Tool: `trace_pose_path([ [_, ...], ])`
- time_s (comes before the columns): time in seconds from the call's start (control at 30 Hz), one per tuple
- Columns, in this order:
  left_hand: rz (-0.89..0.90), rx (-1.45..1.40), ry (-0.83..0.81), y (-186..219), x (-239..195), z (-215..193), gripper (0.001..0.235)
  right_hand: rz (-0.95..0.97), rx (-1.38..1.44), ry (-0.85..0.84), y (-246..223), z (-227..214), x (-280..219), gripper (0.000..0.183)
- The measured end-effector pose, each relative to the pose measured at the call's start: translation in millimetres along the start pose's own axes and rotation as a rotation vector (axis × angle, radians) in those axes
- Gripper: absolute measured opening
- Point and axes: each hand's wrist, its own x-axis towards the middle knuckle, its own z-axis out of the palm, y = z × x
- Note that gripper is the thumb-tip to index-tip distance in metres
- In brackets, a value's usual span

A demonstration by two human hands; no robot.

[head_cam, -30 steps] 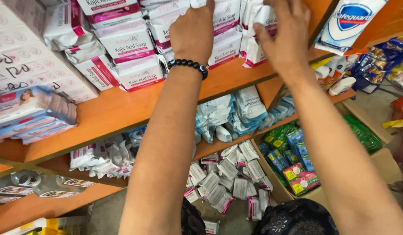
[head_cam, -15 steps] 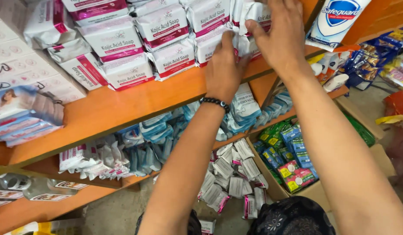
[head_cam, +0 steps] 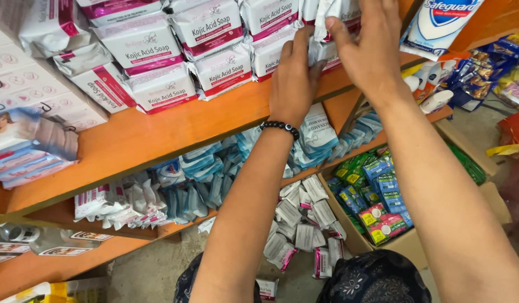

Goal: Organizing and stocking bars of soap on the bottom shelves of a grocery store shelf unit.

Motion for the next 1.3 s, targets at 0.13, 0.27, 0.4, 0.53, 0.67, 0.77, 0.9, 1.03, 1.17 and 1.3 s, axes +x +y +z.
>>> trace_pose_path([
  [0.13, -0.04, -0.011, -0.011, 1, 0, -1, 0.056, -0.006, 0.001, -0.002, 0, -1, 0, 0.042],
  [0.27, -0.061, -0.001, -0.008, 4, 1, -1, 0.051, -0.027, -0.063, 0.004, 1, 2, 0, 0.042],
  [0.4, -0.043, -0.009, 0.005, 1, 0, 2, 0.048, -0.063, -0.199, -0.011, -4, 3, 3, 0.044],
  [0.53, -0.069, 0.005, -0.009, -1, 0, 5, 0.046, -0.077, -0.249, -0.032, -22, -1, 10, 0.044],
  [0.67, -0.062, -0.003, 0.007, -1, 0, 6, 0.045, -0.119, -0.345, -0.03, -17, 5, 6, 0.044],
  [0.77, -0.101, 0.005, 0.0, 2, 0, 5, 0.047, -0.149, -0.372, -0.051, -24, -7, 7, 0.044],
  [0.9, -0.01, 0.062, 0.025, -6, -2, 8, 0.06, -0.192, -0.309, -0.149, -26, -31, 21, 0.036],
  [1.03, -0.002, 0.065, -0.006, -7, -3, 7, 0.061, -0.074, -0.314, -0.273, -32, -33, 26, 0.027],
  [1.17, -0.027, 0.073, -0.059, 6, -1, 0, 0.06, -0.063, -0.336, -0.239, -31, -24, 20, 0.029],
  [1.3, 0.191, 0.213, 0.164, -1, 9, -9, 0.054, -0.151, -0.289, -0.181, -20, -22, 17, 0.045],
])
